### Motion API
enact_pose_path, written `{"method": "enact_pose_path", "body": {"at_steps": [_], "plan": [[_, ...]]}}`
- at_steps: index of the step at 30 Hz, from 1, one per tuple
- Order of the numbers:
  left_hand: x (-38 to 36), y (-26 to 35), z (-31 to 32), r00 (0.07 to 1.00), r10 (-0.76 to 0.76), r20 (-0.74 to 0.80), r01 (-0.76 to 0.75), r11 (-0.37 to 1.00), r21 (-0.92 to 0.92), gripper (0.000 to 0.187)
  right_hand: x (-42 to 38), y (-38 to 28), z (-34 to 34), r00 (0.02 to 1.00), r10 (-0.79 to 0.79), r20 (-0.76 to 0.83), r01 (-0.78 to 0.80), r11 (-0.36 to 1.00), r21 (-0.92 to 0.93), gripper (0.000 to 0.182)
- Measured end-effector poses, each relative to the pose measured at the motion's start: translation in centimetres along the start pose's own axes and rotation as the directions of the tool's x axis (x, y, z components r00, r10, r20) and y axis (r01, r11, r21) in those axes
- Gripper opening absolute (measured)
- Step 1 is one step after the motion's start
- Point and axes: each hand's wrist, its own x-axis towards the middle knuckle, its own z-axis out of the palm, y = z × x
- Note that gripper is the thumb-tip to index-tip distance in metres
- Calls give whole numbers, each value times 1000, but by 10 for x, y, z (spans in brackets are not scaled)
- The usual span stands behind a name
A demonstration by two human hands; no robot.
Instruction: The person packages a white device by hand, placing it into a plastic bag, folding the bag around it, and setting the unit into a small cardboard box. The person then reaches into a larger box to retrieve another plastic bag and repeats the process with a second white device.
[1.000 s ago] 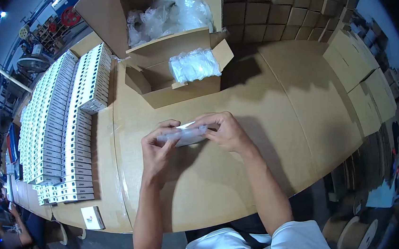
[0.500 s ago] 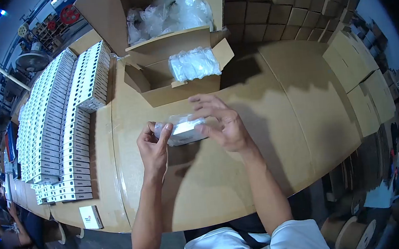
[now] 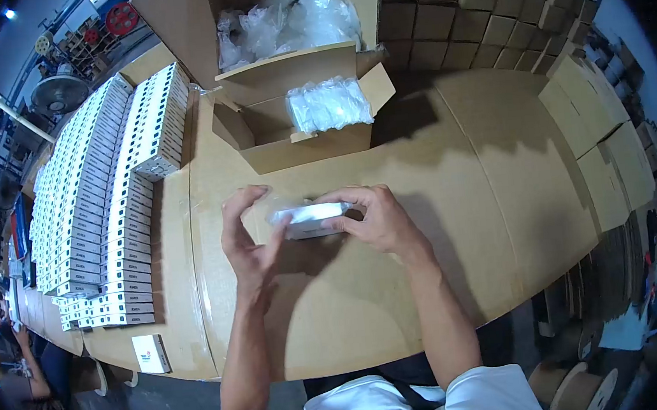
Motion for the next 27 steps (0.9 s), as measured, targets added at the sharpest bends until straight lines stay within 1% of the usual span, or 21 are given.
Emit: {"method": "enact_pose_path", "body": {"at_steps": [2, 3, 4, 5, 7, 8, 11, 14, 17, 18, 19, 21, 22, 23, 24, 25, 26, 27], "plan": [[6, 8, -7, 976, 51, 210, -79, 989, 123, 41, -1, 2, 0, 999, -46, -24, 46, 998, -34, 34], [7, 10, -9, 948, 64, 312, -124, 977, 176, 39, 0, 3, -1, 992, -121, -30, 117, 987, -113, 34], [3, 7, -8, 949, 10, 314, -81, 973, 215, 36, 1, 4, -1, 980, -196, -25, 188, 964, -191, 35], [2, 9, -8, 950, -77, 301, 25, 984, 175, 36, 4, 4, -1, 962, -272, -13, 259, 929, -264, 35], [4, 12, -9, 927, -239, 288, 222, 971, 90, 36, 3, -1, -1, 943, -330, -45, 300, 901, -313, 36], [5, 2, -12, 930, -135, 341, 107, 989, 100, 48, 0, -5, -1, 933, -355, -62, 315, 887, -338, 37], [1, -11, -14, 913, -162, 375, 142, 987, 82, 62, -6, -20, -2, 981, -191, -22, 172, 924, -342, 34], [6, 3, -20, 960, -154, 233, 151, 988, 32, 59, -3, -17, 1, 974, -205, -101, 186, 968, -170, 28], [20, 0, -41, 993, -119, 20, 118, 992, 44, 48, 9, -17, 9, 915, -206, -347, 226, 974, 18, 20], [23, -5, -48, 985, -157, -70, 163, 983, 84, 45, 20, -21, 12, 858, -339, -385, 348, 936, -48, 19], [26, -9, -55, 969, -197, -147, 213, 972, 101, 39, 30, -30, 17, 817, -364, -447, 394, 919, -29, 20], [31, -20, -70, 920, -294, -258, 329, 939, 104, 34, 59, -31, 25, 706, -478, -523, 477, 866, -147, 19], [37, -26, -80, 916, -290, -275, 341, 927, 156, 31, 71, -32, 31, 692, -452, -563, 439, 882, -170, 19], [42, -33, -89, 913, -287, -290, 353, 912, 208, 29, 82, -29, 34, 663, -522, -536, 382, 852, -357, 19], [50, -41, -98, 909, -282, -307, 364, 895, 257, 27, 93, -25, 34, 637, -591, -495, 315, 786, -533, 19], [57, -55, -107, 905, -270, -329, 377, 867, 326, 26, 102, -22, 36, 616, -655, -438, 240, 685, -687, 20], [65, -70, -115, 919, -225, -323, 351, 842, 410, 28, 107, -23, 42, 613, -649, -451, 261, 705, -660, 20], [73, -84, -124, 934, -181, -309, 320, 810, 492, 30, 112, -19, 46, 611, -658, -439, 245, 685, -686, 20]]}}
